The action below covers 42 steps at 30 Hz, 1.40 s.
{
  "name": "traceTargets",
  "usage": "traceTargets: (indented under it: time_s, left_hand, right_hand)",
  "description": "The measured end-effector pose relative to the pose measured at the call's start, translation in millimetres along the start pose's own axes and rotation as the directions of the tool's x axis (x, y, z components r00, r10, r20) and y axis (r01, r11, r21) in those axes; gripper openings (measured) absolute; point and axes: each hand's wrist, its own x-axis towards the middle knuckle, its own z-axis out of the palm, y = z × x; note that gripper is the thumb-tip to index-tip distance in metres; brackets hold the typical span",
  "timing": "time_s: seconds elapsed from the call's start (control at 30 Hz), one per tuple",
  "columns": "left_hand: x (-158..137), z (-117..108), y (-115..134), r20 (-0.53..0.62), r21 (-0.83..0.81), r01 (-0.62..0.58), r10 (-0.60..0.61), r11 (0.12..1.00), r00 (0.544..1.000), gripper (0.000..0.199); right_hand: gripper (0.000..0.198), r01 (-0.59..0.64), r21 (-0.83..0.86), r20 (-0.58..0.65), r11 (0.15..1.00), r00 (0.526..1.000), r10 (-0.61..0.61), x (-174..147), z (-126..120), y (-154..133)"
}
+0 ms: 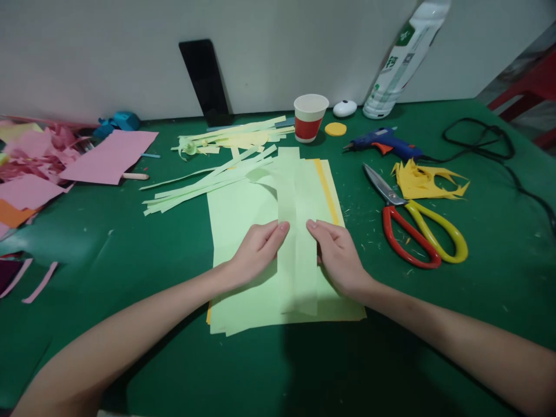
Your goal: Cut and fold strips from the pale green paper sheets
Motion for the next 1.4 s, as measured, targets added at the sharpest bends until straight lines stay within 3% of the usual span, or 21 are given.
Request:
traceTargets:
  time_s: [0.13, 0.27, 0.37, 0.5, 0.7, 1.0, 1.17, 1.4]
  left_hand:
    - [-0.3, 0.1, 1.2, -0.036, -0.025, 0.038, -0.039, 0.999, 0.999, 0.041]
    - [0.0, -1.1, 1.2, -0.108, -0.079, 0.084, -0.092, 0.993, 0.990, 0.042]
    - [-0.1, -2.2, 0.6, -0.100, -0.115, 0.050, -0.061, 0.992, 0.993, 0.043]
    - [-0.1, -1.2, -0.8, -0.005, -0.036, -0.024, 0.024, 0.999, 1.000, 0.042]
    - [0.5, 2.3, -0.5, -0.077, 0.058, -0.040, 0.044, 0.998, 0.996, 0.039]
    - [-0.5, 2.0, 3.4, -0.081, 0.077, -0.041, 0.047, 0.996, 0.996, 0.038]
    - [-0.5, 2.1, 0.1, -0.140, 0.031, -0.015, 0.020, 0.999, 0.990, 0.041]
    - [0.7, 0.2, -1.8, -0.170, -0.033, 0.010, -0.015, 0.999, 0.985, 0.043]
  right_hand:
    - [0.040, -0.018, 0.033, -0.039, 0.999, 0.999, 0.019, -1.8, 3.1, 2.5]
    - [0.037, -0.031, 0.051, 0.041, 0.998, 0.999, 0.029, -0.7, 2.2, -0.5]
    - [0.038, -0.038, -0.030, 0.083, 0.999, 0.996, 0.041, -0.7, 0.6, -3.6]
    - [0.036, -0.033, -0.051, 0.021, 0.998, 0.999, 0.034, -0.4, -0.4, -3.0]
    - [0.038, -0.005, -0.077, -0.014, 0.997, 1.000, 0.003, -0.4, 0.6, -0.3]
    - [0.035, 0.012, -0.054, -0.065, 0.999, 0.998, -0.015, -3.2, 2.2, 2.2]
    - [0.034, 0.010, -0.012, -0.089, 1.000, 0.996, -0.011, -1.6, 3.6, 4.4]
    - [0.034, 0.027, -0.133, 0.009, 0.991, 1.000, -0.026, -2.1, 2.0, 0.1]
